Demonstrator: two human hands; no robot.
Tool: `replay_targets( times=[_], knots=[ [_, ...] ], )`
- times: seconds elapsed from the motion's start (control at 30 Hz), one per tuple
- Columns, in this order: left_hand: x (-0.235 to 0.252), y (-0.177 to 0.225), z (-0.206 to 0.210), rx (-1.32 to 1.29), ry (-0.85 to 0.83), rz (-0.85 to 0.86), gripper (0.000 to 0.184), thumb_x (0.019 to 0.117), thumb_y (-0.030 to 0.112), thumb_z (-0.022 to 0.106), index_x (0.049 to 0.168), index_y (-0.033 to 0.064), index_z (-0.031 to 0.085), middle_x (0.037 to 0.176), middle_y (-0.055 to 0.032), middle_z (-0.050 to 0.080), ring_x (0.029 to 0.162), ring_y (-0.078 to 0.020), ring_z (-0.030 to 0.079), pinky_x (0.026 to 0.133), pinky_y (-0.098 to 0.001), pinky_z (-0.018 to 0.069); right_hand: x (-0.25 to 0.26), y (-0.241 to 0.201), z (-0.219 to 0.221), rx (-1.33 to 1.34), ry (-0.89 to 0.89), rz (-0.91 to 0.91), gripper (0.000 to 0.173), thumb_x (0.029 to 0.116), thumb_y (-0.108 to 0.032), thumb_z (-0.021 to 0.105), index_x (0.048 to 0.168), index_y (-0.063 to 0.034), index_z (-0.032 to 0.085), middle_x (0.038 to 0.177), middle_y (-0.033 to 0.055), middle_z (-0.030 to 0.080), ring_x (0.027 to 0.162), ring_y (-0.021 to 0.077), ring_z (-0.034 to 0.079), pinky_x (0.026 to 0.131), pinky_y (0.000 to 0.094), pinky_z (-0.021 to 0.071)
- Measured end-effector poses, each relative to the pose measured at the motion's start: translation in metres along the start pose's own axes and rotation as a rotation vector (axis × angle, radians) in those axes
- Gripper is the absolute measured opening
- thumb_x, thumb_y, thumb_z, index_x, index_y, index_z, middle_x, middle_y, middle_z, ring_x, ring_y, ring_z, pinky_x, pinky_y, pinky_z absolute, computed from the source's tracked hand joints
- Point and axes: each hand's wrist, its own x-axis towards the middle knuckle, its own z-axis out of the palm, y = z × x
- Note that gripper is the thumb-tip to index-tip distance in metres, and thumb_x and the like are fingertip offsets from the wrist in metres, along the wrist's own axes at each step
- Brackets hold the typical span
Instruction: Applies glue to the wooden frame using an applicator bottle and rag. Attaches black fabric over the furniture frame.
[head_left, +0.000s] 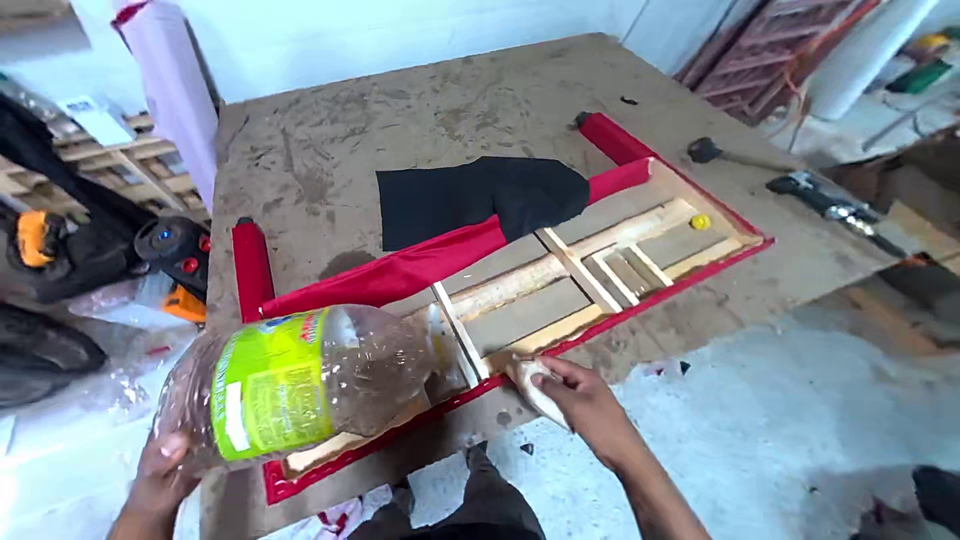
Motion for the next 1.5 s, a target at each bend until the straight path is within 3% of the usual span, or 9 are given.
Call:
replay_targets(
  times=[0.1,0.17,0.23,0.4,0.6,0.8,1.23,1.37,1.5],
  knots=[
    [0.055,0.037,0.003,0.225,-0.125,-0.073,0.091,0.0715,0.070,0.079,0.146,0.0269,0.049,0.125,0.0128,0.069,0.111,0.0002,0.066,0.093,-0.0225,0.0577,-0.027,0.030,0.027,0.242,0.196,0.008,0.027,0.1005,-0.015,0.061,0.121,-0.0023,0.071,0.101,0.0101,0.075,0.089,0.0195,0.072,0.080,0.0390,0.0612],
    [0.091,0.064,0.025,0.451,-0.278,-0.036,0.112,0.0714,0.076,0.075,0.158,0.0173,0.034,0.141,0.0048,0.061,0.123,-0.0052,0.061,0.102,-0.0265,0.0545,-0.038,0.041,0.036,0.270,0.251,0.015,0.027,0.1007,-0.016,0.060,0.121,-0.0041,0.072,0.100,0.0089,0.075,0.088,0.0183,0.072,0.078,0.0385,0.0608],
    [0.117,0.086,0.050,0.683,-0.407,0.007,0.119,0.0723,0.080,0.070,0.163,0.0176,0.026,0.152,-0.0007,0.052,0.134,-0.0115,0.055,0.110,-0.0330,0.0505,-0.048,0.045,0.041,0.237,0.263,0.046,0.028,0.0994,-0.018,0.061,0.123,-0.0084,0.073,0.103,0.0069,0.075,0.091,0.0165,0.072,0.082,0.0388,0.0608],
    [0.149,0.109,0.105,1.038,-0.480,0.008,0.115,0.0638,0.084,0.069,0.162,0.0386,0.028,0.160,-0.0007,0.042,0.139,-0.0216,0.050,0.105,-0.0498,0.0526,-0.056,0.060,0.043,0.282,0.271,0.090,0.031,0.0972,-0.025,0.063,0.123,-0.0114,0.073,0.110,0.0048,0.075,0.100,0.0147,0.071,0.090,0.0373,0.0596],
    [0.160,0.129,0.155,1.216,-0.565,0.080,0.113,0.0643,0.084,0.067,0.161,0.0399,0.029,0.159,0.0014,0.042,0.135,-0.0206,0.054,0.098,-0.0497,0.0566,-0.048,0.078,0.024,0.344,0.230,0.034,0.032,0.0997,-0.029,0.060,0.125,-0.0127,0.072,0.110,0.0034,0.075,0.099,0.0140,0.071,0.089,0.0369,0.0600],
    [0.167,0.150,0.188,1.327,-0.643,0.132,0.115,0.0652,0.085,0.066,0.162,0.0380,0.027,0.160,-0.0004,0.041,0.137,-0.0216,0.051,0.102,-0.0507,0.0537,-0.031,0.087,-0.003,0.383,0.217,0.059,0.030,0.0997,-0.027,0.062,0.122,-0.0115,0.073,0.106,0.0054,0.075,0.096,0.0155,0.072,0.088,0.0386,0.0601],
    [0.172,0.169,0.229,1.398,-0.710,0.109,0.118,0.0628,0.085,0.067,0.162,0.0330,0.029,0.155,-0.0053,0.045,0.129,-0.0243,0.057,0.091,-0.0471,0.0589,0.001,0.076,0.011,0.739,0.256,-0.090,0.029,0.0998,-0.025,0.065,0.125,-0.0143,0.073,0.116,0.0053,0.074,0.105,0.0210,0.071,0.091,0.0454,0.0601],
    [0.166,0.178,0.242,1.424,-0.694,0.087,0.127,0.0605,0.088,0.065,0.163,0.0220,0.029,0.155,-0.0071,0.045,0.135,-0.0226,0.053,0.103,-0.0462,0.0537,0.029,0.059,0.014,0.802,0.257,-0.157,0.027,0.1018,-0.020,0.061,0.125,-0.0095,0.072,0.114,0.0083,0.074,0.103,0.0212,0.071,0.090,0.0442,0.0599],
    [0.162,0.186,0.255,1.427,-0.703,0.075,0.125,0.0630,0.080,0.067,0.163,0.0154,0.027,0.155,-0.0088,0.044,0.134,-0.0213,0.053,0.102,-0.0433,0.0539,0.055,0.049,0.013,0.814,0.302,-0.221,0.027,0.1026,-0.019,0.059,0.123,-0.0071,0.072,0.112,0.0081,0.074,0.101,0.0180,0.070,0.090,0.0405,0.0584]
  ],
)
